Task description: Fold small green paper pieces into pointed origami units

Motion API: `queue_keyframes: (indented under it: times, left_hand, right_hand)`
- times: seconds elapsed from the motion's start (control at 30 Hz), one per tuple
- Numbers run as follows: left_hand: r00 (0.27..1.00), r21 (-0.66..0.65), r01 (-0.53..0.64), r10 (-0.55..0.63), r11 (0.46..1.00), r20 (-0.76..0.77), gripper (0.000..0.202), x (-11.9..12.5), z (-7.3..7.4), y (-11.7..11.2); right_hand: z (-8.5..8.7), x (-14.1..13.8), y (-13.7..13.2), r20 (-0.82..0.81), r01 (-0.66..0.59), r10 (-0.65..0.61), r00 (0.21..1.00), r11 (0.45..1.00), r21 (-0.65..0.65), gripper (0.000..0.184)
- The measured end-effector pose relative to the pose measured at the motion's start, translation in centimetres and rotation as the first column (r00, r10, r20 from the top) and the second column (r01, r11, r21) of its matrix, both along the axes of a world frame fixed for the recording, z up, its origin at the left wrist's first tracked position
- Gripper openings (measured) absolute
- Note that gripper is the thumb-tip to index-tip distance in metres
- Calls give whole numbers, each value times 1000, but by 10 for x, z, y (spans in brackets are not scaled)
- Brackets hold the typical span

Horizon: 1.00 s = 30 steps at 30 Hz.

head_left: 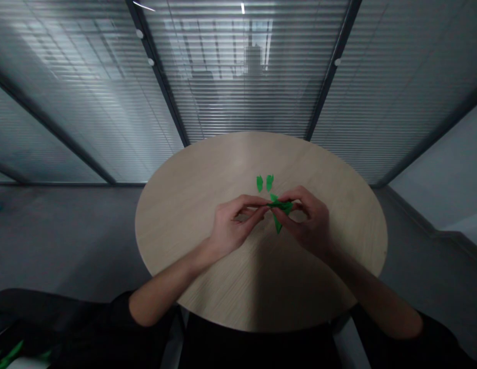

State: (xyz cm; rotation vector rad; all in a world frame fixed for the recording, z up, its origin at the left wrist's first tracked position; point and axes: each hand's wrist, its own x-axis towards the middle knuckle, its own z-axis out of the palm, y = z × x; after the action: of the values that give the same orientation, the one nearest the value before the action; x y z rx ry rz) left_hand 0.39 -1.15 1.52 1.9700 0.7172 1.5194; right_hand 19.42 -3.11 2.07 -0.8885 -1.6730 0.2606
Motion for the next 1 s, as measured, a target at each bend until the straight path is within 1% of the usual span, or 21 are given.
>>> queue_keyframes:
  times: [0.23, 0.33, 0.53, 0.67, 0.77, 0.93, 1.0]
  left_hand:
    - [1000, 24, 3, -3, 1000, -11, 8, -1, -2, 1]
    - [999, 67, -10, 12, 998, -42, 7, -2, -3, 2]
    - [995, 164, -27, 41, 986, -88, 7, -3, -4, 3]
    - [994, 176, -38, 55, 984, -91, 7, -4, -3, 2]
    - [993, 191, -26, 47, 981, -107, 8, -4, -3, 2]
    - [991, 242, -12, 45, 970, -128, 9, -5, -4, 2]
    - [991, 247, -11, 44, 969, -127, 10, -5, -4, 1]
  right_hand:
    - [1, 1, 1, 54, -23, 23, 998, 1000, 10, 10]
    - [2, 3, 1, 86, -33, 33, 996, 999, -2, 11]
    - [1, 5, 4, 106, -103, 102, 989, 995, 0, 12]
    - [0, 6, 5, 122, -122, 124, 985, 992, -19, 11]
    - [0, 6, 5, 136, -118, 120, 983, 993, -22, 12]
    - [2, 6, 5, 180, -101, 92, 979, 994, 41, 9]
    - [2, 6, 4, 188, -94, 85, 978, 995, 42, 9]
